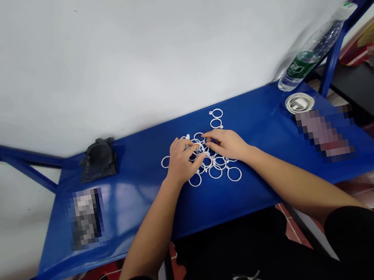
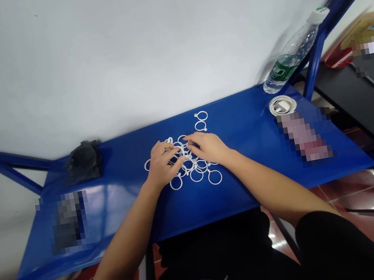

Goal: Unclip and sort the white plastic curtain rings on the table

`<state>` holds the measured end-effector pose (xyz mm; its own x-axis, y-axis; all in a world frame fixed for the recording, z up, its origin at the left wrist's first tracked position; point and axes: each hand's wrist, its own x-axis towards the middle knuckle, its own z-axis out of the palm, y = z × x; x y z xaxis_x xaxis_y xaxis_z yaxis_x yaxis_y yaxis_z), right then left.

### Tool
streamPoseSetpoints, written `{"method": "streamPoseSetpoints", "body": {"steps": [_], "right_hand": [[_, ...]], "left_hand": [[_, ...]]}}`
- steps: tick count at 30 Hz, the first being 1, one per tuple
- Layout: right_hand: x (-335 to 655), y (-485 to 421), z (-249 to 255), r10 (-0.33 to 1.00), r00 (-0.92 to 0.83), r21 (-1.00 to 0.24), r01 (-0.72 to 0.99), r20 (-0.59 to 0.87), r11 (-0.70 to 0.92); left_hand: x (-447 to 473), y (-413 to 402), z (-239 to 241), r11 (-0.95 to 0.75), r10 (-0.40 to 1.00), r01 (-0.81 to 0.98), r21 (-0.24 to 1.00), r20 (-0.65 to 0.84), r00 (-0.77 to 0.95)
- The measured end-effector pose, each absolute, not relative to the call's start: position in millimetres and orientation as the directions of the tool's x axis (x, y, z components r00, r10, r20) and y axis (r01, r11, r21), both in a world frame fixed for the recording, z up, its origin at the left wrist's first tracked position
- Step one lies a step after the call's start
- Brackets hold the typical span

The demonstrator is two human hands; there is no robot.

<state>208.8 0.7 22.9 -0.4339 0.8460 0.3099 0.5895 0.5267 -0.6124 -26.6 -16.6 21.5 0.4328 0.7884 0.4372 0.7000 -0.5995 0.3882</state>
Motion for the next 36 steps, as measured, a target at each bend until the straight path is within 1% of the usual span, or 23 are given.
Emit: {"method": "streamPoseSetpoints", "body": {"steps": [4, 7, 16, 22, 28, 33, 36], "right_hand": [[207.2, 0.5, 21.7, 0.823, -0.491, -0.569, 0.604, 0.285, 0.558], [206.0, -0.1, 21.6, 0.802, -0.522, -0.573, 0.576, 0.291, 0.583], [206.8, -1.3, 24.4, 0.798, -0.500, -0.581, 0.556, 0.337, 0.594], [205.4, -4.0, 27.6, 0.755, -0.547, -0.595, 0.489, 0.362, 0.639], [206.9, -4.1, 27.9, 0.747, -0.554, -0.579, 0.492, 0.368, 0.650], [204.6, -6.2, 29.4, 0.738, -0.572, -0.591, 0.473, 0.358, 0.654], [202.7, -8.2, 32.4, 0.757, -0.552, -0.609, 0.480, 0.349, 0.631]], "left_hand": [[-25.0, -15.2, 21.2, -0.742, 0.656, 0.558, 0.371, 0.571, 0.493], [-23.0, -15.0, 19.9, -0.802, 0.578, 0.493, 0.337, 0.648, 0.496], [-29.0, -9.9, 13.0, -0.760, 0.596, 0.563, 0.325, 0.693, 0.405], [-24.0, -12.6, 15.6, -0.798, 0.553, 0.519, 0.307, 0.714, 0.429], [-22.3, -13.4, 17.2, -0.823, 0.527, 0.486, 0.294, 0.714, 0.460], [-23.7, -11.4, 15.6, -0.793, 0.564, 0.528, 0.304, 0.693, 0.448], [-24.3, -11.3, 14.8, -0.796, 0.564, 0.523, 0.305, 0.688, 0.456]]}}
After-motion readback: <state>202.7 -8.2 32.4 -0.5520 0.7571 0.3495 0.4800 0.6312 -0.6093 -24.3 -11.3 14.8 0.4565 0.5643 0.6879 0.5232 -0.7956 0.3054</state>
